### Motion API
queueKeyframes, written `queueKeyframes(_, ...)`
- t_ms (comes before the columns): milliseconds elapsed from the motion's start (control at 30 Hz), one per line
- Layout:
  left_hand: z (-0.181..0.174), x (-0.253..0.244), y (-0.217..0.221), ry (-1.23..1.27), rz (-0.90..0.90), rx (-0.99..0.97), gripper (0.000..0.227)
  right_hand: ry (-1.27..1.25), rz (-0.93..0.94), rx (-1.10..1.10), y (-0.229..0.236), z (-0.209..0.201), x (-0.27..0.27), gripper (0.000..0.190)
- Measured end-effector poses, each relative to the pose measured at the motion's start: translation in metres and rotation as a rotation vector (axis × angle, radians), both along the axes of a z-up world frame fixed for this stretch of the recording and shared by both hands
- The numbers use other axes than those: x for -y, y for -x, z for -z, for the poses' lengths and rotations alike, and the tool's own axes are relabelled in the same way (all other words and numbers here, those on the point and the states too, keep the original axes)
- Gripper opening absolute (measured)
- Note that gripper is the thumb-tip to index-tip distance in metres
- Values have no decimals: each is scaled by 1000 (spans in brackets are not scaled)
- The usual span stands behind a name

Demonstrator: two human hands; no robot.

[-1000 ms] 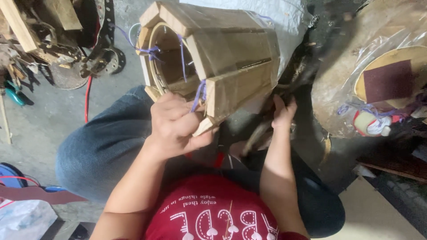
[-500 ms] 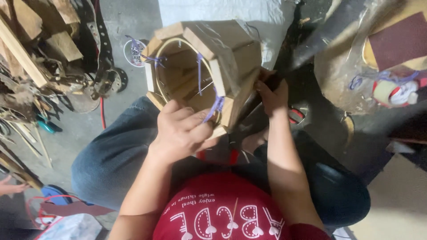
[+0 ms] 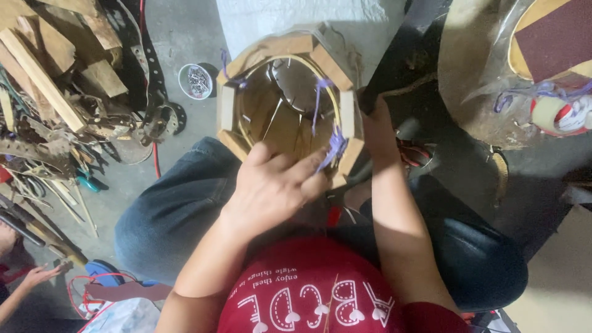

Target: The person sands a small wooden box with sandpaper, then uses a knife to scrape or trim the edges. They continue sanding different sides of the box and inspect it by turning it over.

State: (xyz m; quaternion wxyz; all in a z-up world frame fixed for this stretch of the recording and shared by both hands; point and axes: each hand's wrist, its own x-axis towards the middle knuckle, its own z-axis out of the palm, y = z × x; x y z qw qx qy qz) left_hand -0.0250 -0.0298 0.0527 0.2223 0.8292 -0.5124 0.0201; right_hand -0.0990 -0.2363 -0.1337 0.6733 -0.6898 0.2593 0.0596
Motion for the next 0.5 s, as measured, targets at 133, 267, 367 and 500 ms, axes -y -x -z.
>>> queueKeyframes(133,17,11,-5,17,-49,78,17,110,-56,-82,-1,2,7,33)
queueKeyframes(267,24,11,0,49,-95,65,12,270,93,-113,5,13,28,13)
queueKeyframes(367,28,3,6,77,-149,75,20,356,88,-75,16,39,52,15)
queueKeyframes(500,35,-18,18,308,-213,-17,55,332,86,41,39,96,77,21)
